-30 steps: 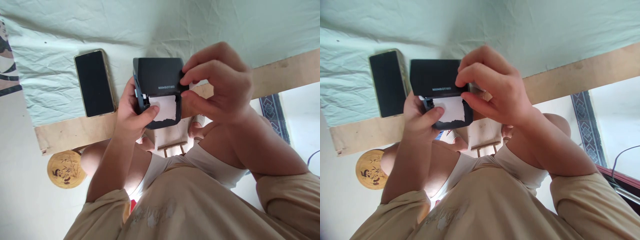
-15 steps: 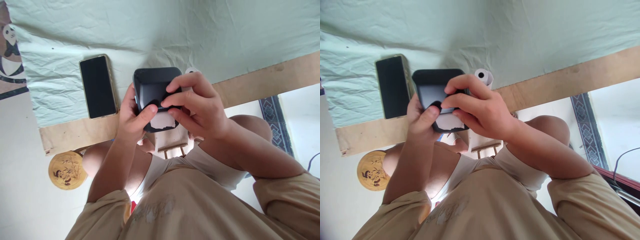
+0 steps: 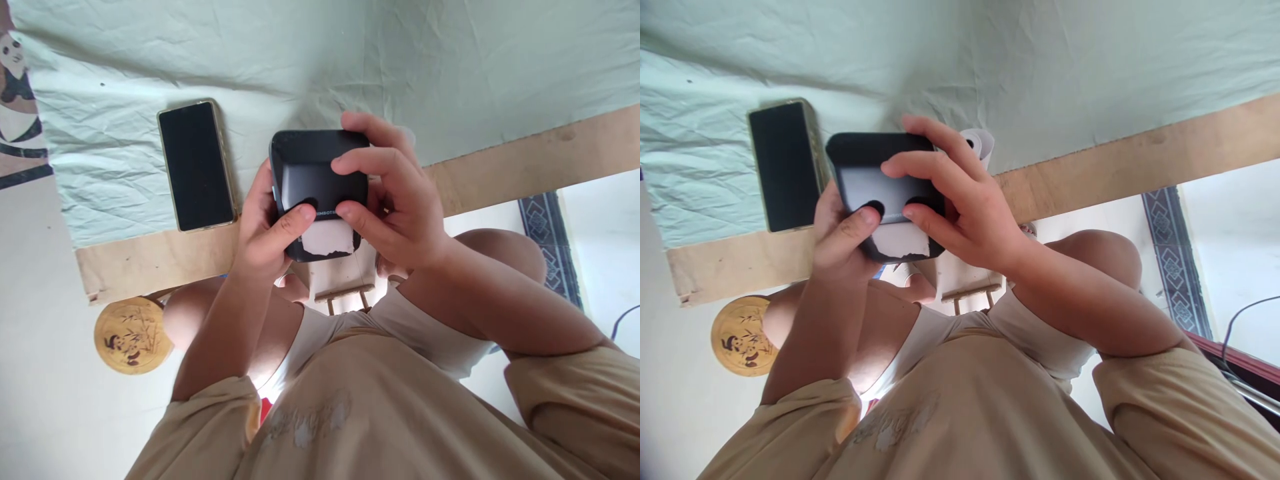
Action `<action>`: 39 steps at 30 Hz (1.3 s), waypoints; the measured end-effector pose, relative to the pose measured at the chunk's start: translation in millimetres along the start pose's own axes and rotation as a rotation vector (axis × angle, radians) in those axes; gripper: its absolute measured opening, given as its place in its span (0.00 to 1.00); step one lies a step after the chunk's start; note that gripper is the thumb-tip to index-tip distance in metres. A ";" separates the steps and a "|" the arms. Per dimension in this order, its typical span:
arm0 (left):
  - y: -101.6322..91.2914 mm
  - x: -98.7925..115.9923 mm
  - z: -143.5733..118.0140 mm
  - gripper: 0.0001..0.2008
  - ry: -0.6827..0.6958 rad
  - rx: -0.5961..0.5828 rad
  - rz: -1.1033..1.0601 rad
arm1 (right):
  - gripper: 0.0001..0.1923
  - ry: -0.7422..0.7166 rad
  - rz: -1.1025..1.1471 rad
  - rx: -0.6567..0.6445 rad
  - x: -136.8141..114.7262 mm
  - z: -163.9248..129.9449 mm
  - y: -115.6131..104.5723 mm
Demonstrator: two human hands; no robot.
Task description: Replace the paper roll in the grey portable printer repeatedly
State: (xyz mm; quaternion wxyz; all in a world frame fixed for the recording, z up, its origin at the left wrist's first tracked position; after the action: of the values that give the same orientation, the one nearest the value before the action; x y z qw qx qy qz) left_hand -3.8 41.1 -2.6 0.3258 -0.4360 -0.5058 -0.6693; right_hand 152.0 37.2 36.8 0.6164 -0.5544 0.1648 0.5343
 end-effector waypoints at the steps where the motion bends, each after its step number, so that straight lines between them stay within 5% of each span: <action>1: -0.2 0.1 0.0 0.23 -0.004 0.002 0.001 | 0.15 -0.008 -0.006 -0.004 0.7 0.8 0.5; 19: 0.7 -1.6 2.0 0.21 -0.036 0.084 0.020 | 0.09 -0.107 0.018 0.088 0.4 2.2 2.1; 39: -1.8 -2.9 0.0 0.18 -0.018 0.075 0.021 | 0.08 -0.013 -0.016 0.080 3.8 -0.7 4.6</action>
State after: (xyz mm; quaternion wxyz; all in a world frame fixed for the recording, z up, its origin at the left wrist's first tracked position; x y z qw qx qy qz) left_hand -4.2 41.6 -5.9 0.3444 -0.4347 -0.5288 -0.6425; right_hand 149.8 37.6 31.2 0.6434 -0.5271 0.1779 0.5259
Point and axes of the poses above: each hand's wrist, its own z-axis towards the middle knuckle, its own y-axis out of the palm, x = y × z, the point moved 5 cm from there along z, towards the middle knuckle, and after that the axes turned 3 degrees about -x, right-handed, at the moved point
